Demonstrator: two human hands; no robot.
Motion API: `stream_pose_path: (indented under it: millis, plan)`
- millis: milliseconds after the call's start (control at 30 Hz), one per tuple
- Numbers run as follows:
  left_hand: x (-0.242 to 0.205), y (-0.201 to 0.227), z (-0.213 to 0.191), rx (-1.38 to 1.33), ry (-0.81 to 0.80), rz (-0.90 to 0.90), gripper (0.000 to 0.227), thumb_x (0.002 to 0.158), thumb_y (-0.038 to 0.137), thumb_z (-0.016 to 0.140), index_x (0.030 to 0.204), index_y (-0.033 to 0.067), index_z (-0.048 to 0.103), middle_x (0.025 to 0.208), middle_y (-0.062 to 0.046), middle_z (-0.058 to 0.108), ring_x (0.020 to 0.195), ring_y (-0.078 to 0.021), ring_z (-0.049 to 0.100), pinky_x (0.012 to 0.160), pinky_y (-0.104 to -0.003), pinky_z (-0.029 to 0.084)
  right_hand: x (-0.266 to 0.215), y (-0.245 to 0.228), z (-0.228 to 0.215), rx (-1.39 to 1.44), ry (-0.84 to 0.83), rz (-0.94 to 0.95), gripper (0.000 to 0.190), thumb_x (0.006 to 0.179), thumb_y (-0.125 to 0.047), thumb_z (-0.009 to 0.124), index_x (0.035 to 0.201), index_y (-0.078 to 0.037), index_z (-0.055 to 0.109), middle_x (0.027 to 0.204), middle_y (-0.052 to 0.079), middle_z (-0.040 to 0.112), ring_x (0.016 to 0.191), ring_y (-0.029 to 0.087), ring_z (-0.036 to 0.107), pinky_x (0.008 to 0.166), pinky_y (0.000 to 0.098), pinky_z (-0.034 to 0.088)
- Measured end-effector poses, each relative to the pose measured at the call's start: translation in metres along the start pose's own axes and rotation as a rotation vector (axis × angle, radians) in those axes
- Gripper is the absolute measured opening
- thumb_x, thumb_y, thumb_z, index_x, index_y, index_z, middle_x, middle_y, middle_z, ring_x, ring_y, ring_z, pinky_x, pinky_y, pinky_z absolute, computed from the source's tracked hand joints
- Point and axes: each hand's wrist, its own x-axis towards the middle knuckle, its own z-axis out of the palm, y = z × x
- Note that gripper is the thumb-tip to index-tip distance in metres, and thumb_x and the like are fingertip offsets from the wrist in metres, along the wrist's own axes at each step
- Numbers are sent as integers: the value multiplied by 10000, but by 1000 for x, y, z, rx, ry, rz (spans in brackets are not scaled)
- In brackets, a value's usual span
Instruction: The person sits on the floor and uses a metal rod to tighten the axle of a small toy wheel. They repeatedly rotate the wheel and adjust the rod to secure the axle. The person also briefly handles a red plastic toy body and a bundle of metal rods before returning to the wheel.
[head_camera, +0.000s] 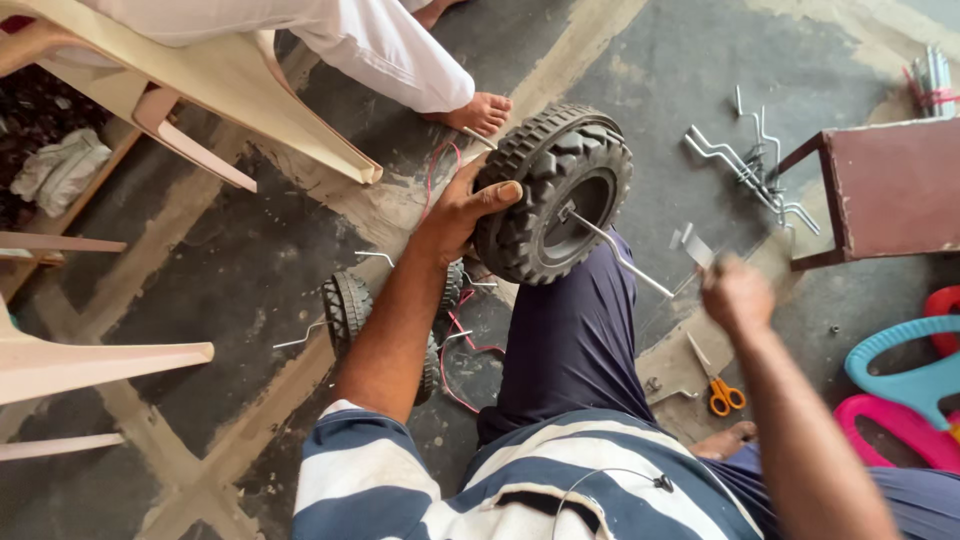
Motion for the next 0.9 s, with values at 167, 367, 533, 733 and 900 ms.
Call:
stream_pose_path:
  millis: [167, 367, 533, 733, 900]
  plan:
    - [-6, -17, 3, 131, 88, 54, 790, 855, 323, 821, 1479, -28, 486, 1232, -27, 676, 1088, -93, 658, 981, -262, 540, -82, 20, 106, 28, -858, 279, 341, 987, -406, 585, 1187, -182, 748, 1225, 144, 715, 1126, 373, 677, 939, 485, 554]
    - [-36, -23, -9, -12, 265, -7, 726, 860, 115, 618, 1553, 63, 407, 1295, -67, 598, 1092, -184, 666, 925, -358, 579, -113, 38, 145, 307, -778, 245, 285, 897, -341, 664, 1045, -128, 780, 1095, 183, 739, 1031, 370, 693, 893, 472, 554]
    - [-35, -13, 17, 97, 323, 90, 705, 945, 375, 743, 1432, -72, 499, 1289, -107, 609, 1170, -226, 639, 1031, -370, 542, -73, 106, 149, 298, -370, 568, 372, 851, -299, 697, 1179, -125, 708, 1218, 219, 663, 1102, 396, 646, 942, 489, 516]
    - [-13, 7, 71, 264, 509, -37, 698, 897, 352, 683, 1455, -38, 531, 1282, -108, 650, 1138, -223, 665, 976, -369, 564, -82, 201, 111, 39, -163, 939, 548, 879, -254, 677, 1389, -72, 595, 1443, 255, 536, 1258, 412, 569, 1048, 495, 462]
    - [-20, 2, 62, 286, 588, -78, 667, 825, 170, 615, 1456, -27, 525, 1262, -115, 649, 1057, -240, 665, 892, -367, 566, -50, 201, 109, 124, -363, 816, 444, 900, -166, 667, 1328, -51, 636, 1344, 218, 590, 1184, 353, 607, 1017, 440, 493]
